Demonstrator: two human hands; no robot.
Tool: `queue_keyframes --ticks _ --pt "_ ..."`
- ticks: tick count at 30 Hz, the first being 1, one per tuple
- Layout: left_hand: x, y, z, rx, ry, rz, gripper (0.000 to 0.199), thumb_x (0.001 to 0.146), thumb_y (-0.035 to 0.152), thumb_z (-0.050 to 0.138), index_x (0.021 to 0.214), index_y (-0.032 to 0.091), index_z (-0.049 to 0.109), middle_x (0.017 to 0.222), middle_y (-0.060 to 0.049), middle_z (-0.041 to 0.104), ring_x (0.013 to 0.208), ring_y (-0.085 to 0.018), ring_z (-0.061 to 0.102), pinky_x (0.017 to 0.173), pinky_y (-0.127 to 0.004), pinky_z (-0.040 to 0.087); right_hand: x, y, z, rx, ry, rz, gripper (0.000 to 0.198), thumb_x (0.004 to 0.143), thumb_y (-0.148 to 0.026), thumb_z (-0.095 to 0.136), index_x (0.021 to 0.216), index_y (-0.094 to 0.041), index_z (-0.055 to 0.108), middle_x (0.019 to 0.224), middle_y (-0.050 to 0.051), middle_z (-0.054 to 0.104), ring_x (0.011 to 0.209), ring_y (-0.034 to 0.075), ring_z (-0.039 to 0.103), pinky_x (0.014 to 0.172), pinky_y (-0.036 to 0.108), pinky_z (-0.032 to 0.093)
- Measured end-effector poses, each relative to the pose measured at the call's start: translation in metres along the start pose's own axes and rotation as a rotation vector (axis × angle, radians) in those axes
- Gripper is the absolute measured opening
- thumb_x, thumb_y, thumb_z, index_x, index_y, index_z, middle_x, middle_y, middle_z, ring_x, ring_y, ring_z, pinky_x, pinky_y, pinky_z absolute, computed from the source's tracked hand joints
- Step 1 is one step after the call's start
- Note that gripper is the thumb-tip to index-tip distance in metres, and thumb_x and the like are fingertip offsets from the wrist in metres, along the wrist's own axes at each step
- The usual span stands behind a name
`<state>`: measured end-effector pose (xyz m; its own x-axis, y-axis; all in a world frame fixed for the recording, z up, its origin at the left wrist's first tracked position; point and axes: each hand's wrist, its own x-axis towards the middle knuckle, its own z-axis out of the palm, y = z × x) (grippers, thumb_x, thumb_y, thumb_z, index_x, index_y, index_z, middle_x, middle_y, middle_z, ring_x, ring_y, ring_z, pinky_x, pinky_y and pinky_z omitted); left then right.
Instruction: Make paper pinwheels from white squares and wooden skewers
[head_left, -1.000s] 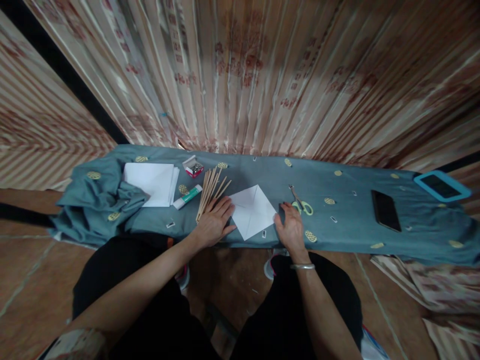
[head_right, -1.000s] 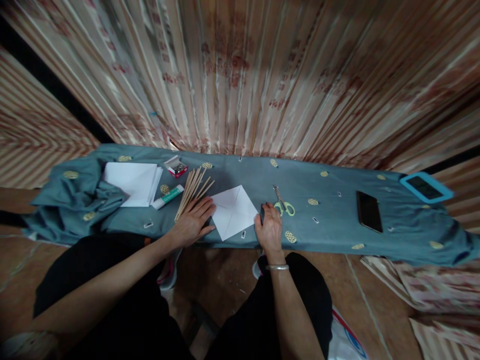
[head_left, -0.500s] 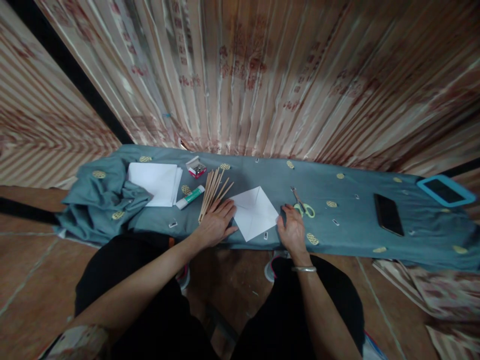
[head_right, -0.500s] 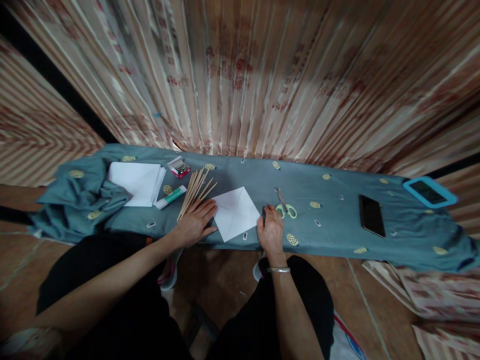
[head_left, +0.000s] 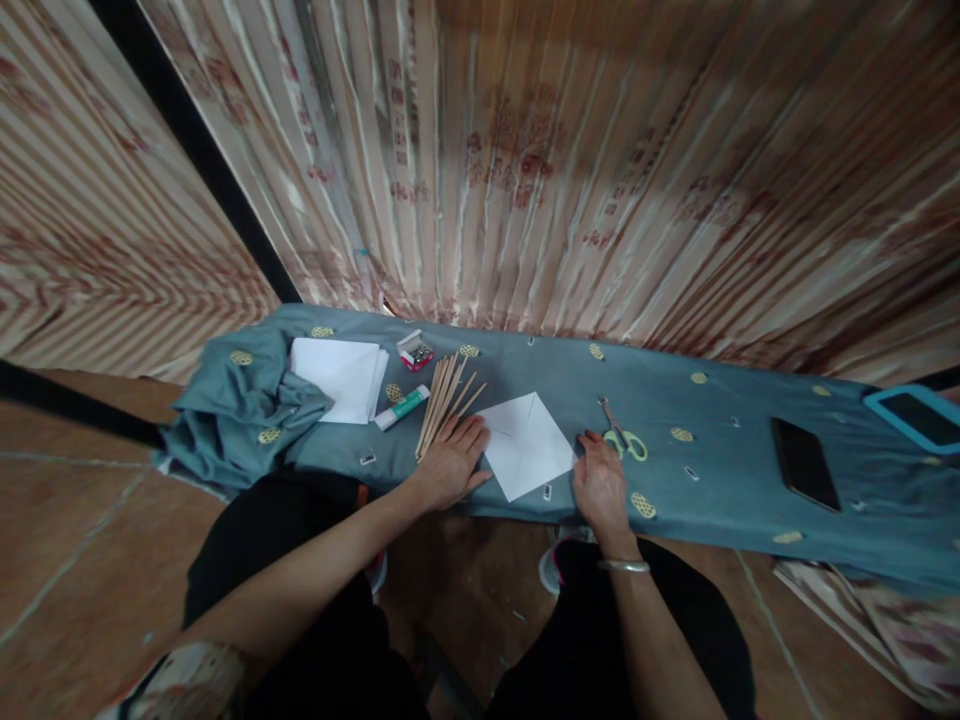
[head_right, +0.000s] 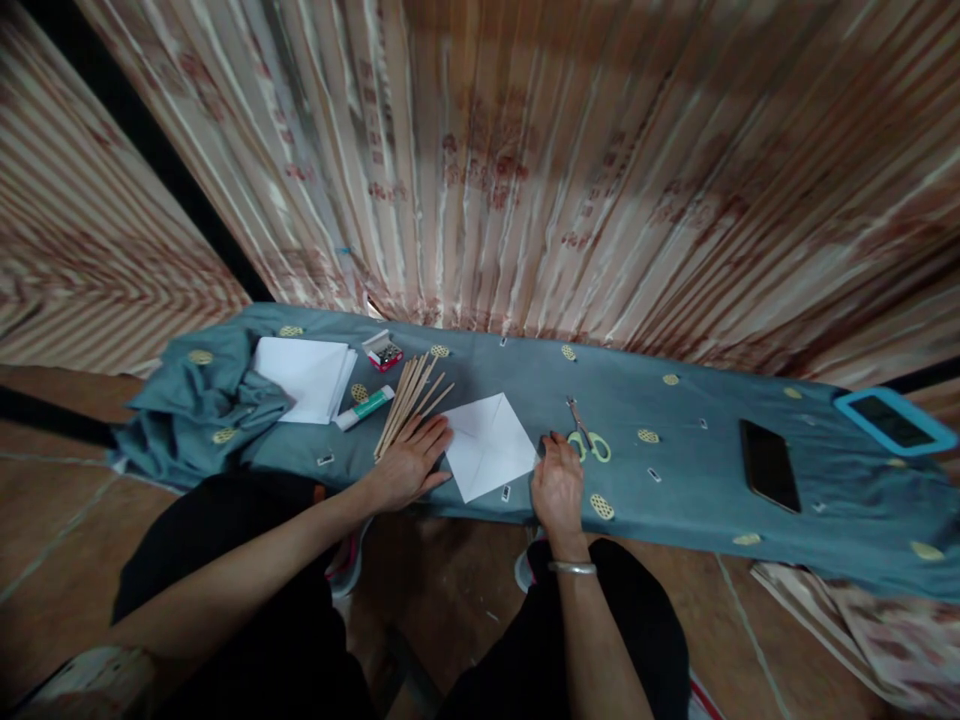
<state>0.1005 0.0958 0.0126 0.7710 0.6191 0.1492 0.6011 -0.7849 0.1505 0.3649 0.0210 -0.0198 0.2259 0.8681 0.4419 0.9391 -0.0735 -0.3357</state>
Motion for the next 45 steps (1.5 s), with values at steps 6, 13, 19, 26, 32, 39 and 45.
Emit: queue_keyframes --ticks 6,13,19,26,32,39,45 --pt "-0.003 0.004 -0.002 -0.011 0.027 -0.003 0.063 0.089 0.047 0.055 0.136 0.008 0.045 0.149 -0.022 0.039 0.142 -0.032 0.030 0.117 -0.048 0.021 0.004 0.001 -0.001 0.015 0.041 0.000 0.042 0.088 -0.015 0.031 0.116 -0.006 0.060 0.121 0.023 0.061 0.119 0.030 0.053 0.099 0.052 0.045" --pt "0.000 0.002 -0.022 -0.083 0.073 -0.020 0.063 0.090 0.048 0.052 0.141 0.013 0.040 0.153 -0.018 0.032 0.145 -0.030 0.025 0.117 -0.051 0.019 0.008 -0.022 -0.001 0.072 0.074 -0.052 0.045 0.097 -0.035 0.032 0.119 -0.007 0.060 0.123 0.023 0.061 0.119 0.031 0.054 0.100 0.053 0.043" --pt "0.000 -0.009 -0.036 -0.165 0.135 -0.105 0.059 0.092 0.043 0.051 0.142 0.016 0.038 0.154 -0.018 0.031 0.145 -0.027 0.023 0.116 -0.052 0.023 0.009 -0.050 0.011 0.147 0.004 -0.120 0.051 0.098 -0.044 0.029 0.121 -0.011 0.059 0.125 0.022 0.061 0.120 0.031 0.054 0.099 0.052 0.045" --pt "-0.005 -0.031 -0.047 -0.234 0.214 -0.273 0.052 0.094 0.035 0.048 0.142 0.018 0.038 0.148 -0.016 0.041 0.140 -0.025 0.034 0.116 -0.053 0.024 0.017 -0.065 0.022 0.194 -0.014 -0.128 0.053 0.098 -0.047 0.030 0.123 -0.010 0.059 0.126 0.022 0.061 0.121 0.031 0.054 0.101 0.054 0.044" --pt "-0.010 -0.048 -0.049 -0.280 0.255 -0.329 0.053 0.091 0.031 0.051 0.140 0.015 0.041 0.146 -0.017 0.042 0.137 -0.028 0.038 0.115 -0.053 0.027 0.023 -0.074 0.030 0.202 -0.005 -0.149 0.054 0.098 -0.046 0.030 0.120 -0.007 0.060 0.123 0.023 0.062 0.119 0.031 0.056 0.101 0.053 0.045" --pt "-0.011 -0.066 -0.039 -0.287 0.335 -0.349 0.051 0.089 0.026 0.052 0.139 0.018 0.044 0.141 -0.016 0.049 0.131 -0.028 0.045 0.109 -0.051 0.036 0.028 -0.077 0.037 0.212 -0.003 -0.131 0.054 0.098 -0.047 0.031 0.119 -0.008 0.062 0.122 0.023 0.063 0.118 0.032 0.057 0.100 0.055 0.045" --pt "0.001 -0.097 -0.030 -0.269 0.446 -0.433 0.038 0.085 0.021 0.055 0.123 0.017 0.058 0.123 -0.012 0.059 0.116 -0.026 0.054 0.101 -0.047 0.046 0.030 -0.077 0.041 0.202 0.011 -0.104 0.051 0.097 -0.047 0.032 0.118 -0.012 0.062 0.122 0.021 0.063 0.117 0.030 0.057 0.100 0.054 0.045"
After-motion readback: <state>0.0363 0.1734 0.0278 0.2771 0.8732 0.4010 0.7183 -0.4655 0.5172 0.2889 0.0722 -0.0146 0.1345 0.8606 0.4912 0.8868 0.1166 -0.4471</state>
